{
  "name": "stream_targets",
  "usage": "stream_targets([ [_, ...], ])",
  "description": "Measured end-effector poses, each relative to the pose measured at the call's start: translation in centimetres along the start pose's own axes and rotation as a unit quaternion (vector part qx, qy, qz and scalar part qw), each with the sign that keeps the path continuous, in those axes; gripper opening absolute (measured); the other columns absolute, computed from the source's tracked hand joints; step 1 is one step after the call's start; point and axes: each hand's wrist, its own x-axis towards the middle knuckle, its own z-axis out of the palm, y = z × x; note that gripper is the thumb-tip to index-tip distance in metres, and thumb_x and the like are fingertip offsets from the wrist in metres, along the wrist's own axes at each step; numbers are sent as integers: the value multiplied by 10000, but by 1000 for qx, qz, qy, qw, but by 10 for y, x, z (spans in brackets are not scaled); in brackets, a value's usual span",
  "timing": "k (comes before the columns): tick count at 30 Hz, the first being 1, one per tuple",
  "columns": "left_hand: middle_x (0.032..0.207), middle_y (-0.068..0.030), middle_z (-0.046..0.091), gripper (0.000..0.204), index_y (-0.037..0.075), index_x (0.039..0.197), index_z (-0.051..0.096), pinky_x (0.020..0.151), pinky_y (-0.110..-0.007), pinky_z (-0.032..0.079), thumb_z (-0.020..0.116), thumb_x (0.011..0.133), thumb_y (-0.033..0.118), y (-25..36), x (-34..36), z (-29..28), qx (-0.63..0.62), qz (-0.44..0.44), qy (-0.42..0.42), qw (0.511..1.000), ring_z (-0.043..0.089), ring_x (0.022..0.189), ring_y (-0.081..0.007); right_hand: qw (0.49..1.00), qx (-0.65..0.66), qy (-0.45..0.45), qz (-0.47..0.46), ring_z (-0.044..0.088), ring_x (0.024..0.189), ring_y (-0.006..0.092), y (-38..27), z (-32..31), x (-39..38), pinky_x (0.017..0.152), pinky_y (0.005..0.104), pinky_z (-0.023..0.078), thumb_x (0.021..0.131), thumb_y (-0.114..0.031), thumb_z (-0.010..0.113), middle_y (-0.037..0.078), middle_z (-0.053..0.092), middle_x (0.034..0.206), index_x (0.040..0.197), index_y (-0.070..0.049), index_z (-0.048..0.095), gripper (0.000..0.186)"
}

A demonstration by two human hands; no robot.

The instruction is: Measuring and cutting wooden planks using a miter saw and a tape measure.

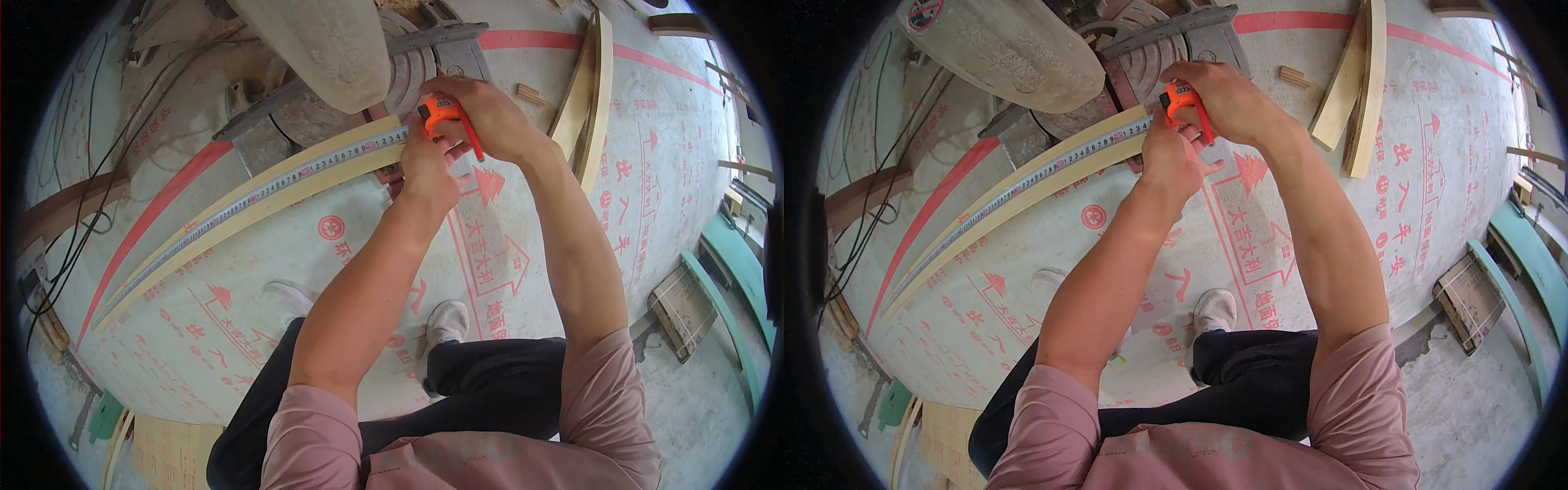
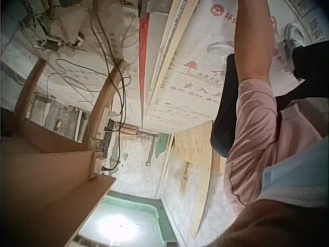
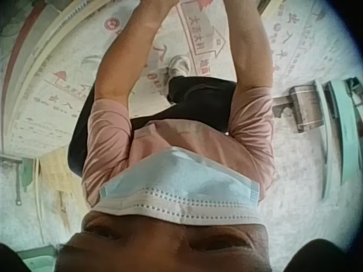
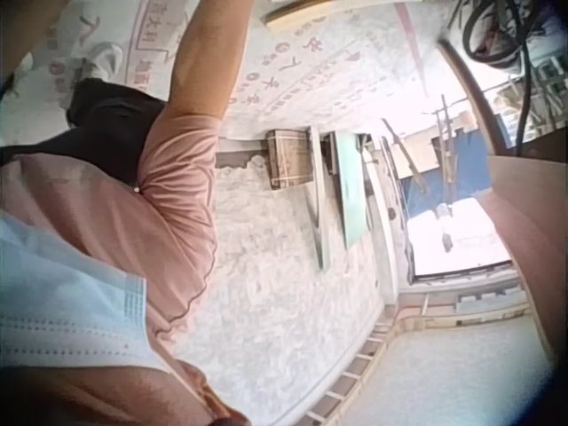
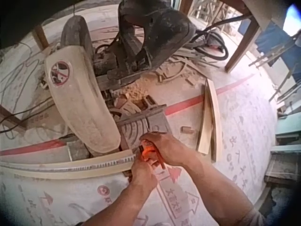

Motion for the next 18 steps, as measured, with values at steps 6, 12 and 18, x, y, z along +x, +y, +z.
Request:
stream_targets([
  [6,1312,-60,528,595,128,1366,504,977,-582,378,597,924,516,-9,-54,-74,376,102,-144,910,507,1191,-250,997,0,3,-73,640,908,389,-5,6,-6,792,429,526,835,-138,736,182,665,980,1091,-21,648,294],
  [12,1219,-114,600,748,138,1404,519,960,-504,398,781,705,82,142,-154,-161,876,427,55,218,569,1107,-328,996,75,24,-42,631,966,398,-51,2,-36,838,448,522,855,-161,742,180,650,1046,1132,-30,626,327],
  [18,906,-183,695,618,83,1337,561,773,-485,510,743,747,53,196,-239,-263,916,254,101,294,648,782,-410,1000,13,-18,2,611,951,403,-24,-19,-83,823,456,510,852,-147,740,175,640,1037,1134,-18,612,334],
])
